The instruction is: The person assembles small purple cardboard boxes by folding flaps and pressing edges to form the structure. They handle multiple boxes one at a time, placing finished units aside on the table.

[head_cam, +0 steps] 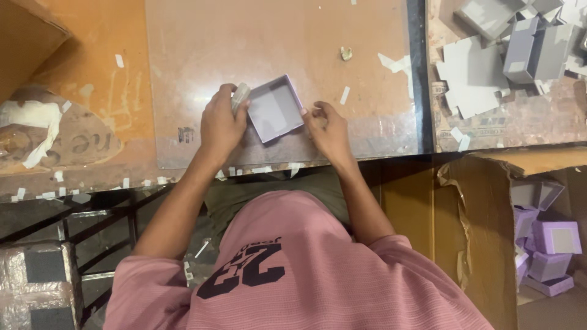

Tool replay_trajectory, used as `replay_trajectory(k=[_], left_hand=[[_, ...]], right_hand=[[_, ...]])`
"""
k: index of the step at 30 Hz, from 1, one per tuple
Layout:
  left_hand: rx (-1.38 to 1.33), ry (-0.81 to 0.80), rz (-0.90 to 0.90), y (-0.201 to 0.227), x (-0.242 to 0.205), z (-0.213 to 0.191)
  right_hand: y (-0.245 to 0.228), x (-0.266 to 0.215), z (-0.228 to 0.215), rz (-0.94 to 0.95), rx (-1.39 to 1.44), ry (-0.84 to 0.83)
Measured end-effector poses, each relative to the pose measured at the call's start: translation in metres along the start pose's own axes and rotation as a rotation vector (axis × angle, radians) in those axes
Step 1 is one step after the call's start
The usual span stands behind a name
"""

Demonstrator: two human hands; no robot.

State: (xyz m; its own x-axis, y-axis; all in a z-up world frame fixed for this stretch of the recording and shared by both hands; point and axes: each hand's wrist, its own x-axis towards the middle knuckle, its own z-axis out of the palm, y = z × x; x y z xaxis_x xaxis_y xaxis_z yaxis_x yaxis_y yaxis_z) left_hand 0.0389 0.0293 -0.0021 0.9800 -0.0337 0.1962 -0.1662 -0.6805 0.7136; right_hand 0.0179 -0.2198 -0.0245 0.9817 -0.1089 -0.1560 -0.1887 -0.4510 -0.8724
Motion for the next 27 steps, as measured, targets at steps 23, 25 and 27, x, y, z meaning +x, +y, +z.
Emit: replay_trajectory(k=[23,25,27], left_hand=[[-0.470,0.010,-0.290,-0.051,0.018,0.028],[-0.271,0.014,-0.076,-0.053,0.018,0.022],[-0.072,-0.008,0.056,-0.053,0.020,0.016]], right_hand=[[-0.015,0.010,0.022,-0.157,-0.288,-0.080],[-0.016,0.010,0.026,-0.185,-0.272,-0.074],[-0.016,0.010,0.032,-0.202,-0.252,-0.053]])
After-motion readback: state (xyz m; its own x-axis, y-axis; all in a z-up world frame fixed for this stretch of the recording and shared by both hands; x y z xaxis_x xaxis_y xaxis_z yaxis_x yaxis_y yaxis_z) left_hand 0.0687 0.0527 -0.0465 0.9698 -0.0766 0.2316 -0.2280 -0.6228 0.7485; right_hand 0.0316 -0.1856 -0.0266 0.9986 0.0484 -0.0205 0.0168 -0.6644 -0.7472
